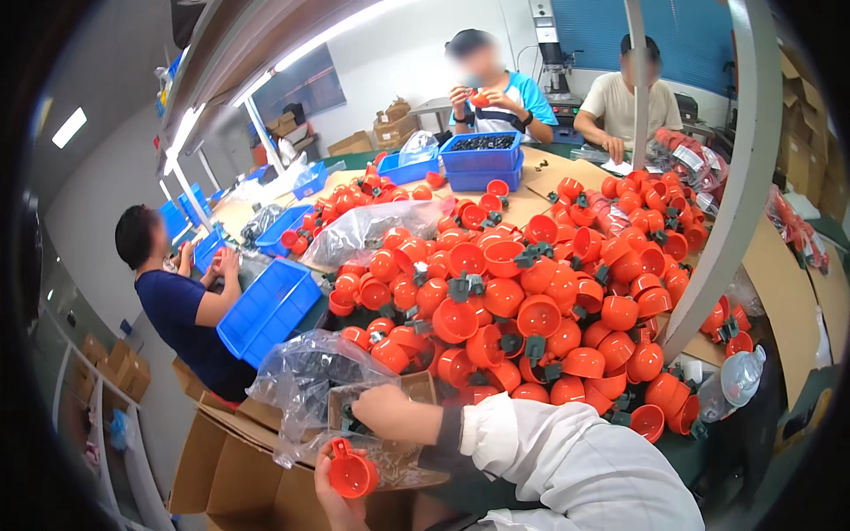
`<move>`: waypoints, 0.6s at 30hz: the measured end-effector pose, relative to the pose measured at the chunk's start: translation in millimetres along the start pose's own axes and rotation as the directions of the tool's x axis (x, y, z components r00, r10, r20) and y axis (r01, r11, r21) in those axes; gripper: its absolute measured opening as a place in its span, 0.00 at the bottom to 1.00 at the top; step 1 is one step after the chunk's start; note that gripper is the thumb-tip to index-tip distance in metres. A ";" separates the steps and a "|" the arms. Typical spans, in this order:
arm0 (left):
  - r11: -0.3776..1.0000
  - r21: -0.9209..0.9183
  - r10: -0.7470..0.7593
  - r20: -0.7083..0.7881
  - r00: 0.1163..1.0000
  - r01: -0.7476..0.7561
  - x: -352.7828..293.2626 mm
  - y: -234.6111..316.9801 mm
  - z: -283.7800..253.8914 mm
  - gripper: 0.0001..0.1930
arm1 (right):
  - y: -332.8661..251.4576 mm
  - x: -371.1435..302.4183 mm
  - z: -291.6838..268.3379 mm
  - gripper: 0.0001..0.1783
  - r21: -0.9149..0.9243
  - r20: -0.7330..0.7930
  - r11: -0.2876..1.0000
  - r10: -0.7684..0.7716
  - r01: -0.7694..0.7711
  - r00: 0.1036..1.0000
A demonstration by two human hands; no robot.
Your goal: Assembling red plastic apple-shaped items by attaching green stems and small black components, then placing them into a shipping box.
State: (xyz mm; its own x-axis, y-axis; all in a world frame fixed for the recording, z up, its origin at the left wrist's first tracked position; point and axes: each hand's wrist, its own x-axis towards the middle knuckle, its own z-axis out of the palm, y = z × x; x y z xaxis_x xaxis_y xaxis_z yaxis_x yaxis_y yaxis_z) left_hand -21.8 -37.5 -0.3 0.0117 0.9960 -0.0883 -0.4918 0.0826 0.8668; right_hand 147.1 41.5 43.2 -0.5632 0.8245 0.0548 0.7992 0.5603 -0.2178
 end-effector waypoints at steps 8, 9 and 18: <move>0.999 -0.003 -0.033 0.002 0.999 0.033 7.0 -5.6 -5.8 0.16 | 11.1 1.9 26.9 0.11 -0.023 -0.171 1.000 0.000 -0.004 0.985; 0.999 0.001 -0.035 0.007 0.999 0.035 6.4 -3.6 -3.3 0.16 | 9.8 1.3 25.1 0.10 -0.014 -0.181 1.000 -0.011 0.009 0.983; 1.000 -0.020 -0.015 0.013 1.000 0.016 4.1 -2.4 0.2 0.18 | 4.9 -6.4 35.3 0.16 -0.013 -0.209 0.996 -0.088 0.087 0.974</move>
State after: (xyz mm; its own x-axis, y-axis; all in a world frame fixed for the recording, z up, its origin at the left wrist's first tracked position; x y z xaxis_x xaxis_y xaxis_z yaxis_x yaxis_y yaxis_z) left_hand -20.4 -33.7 -2.6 0.0303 0.9950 -0.0954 -0.5089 0.0975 0.8553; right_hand 147.2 36.2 7.4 -0.5748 0.7704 0.2758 0.7498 0.6309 -0.1995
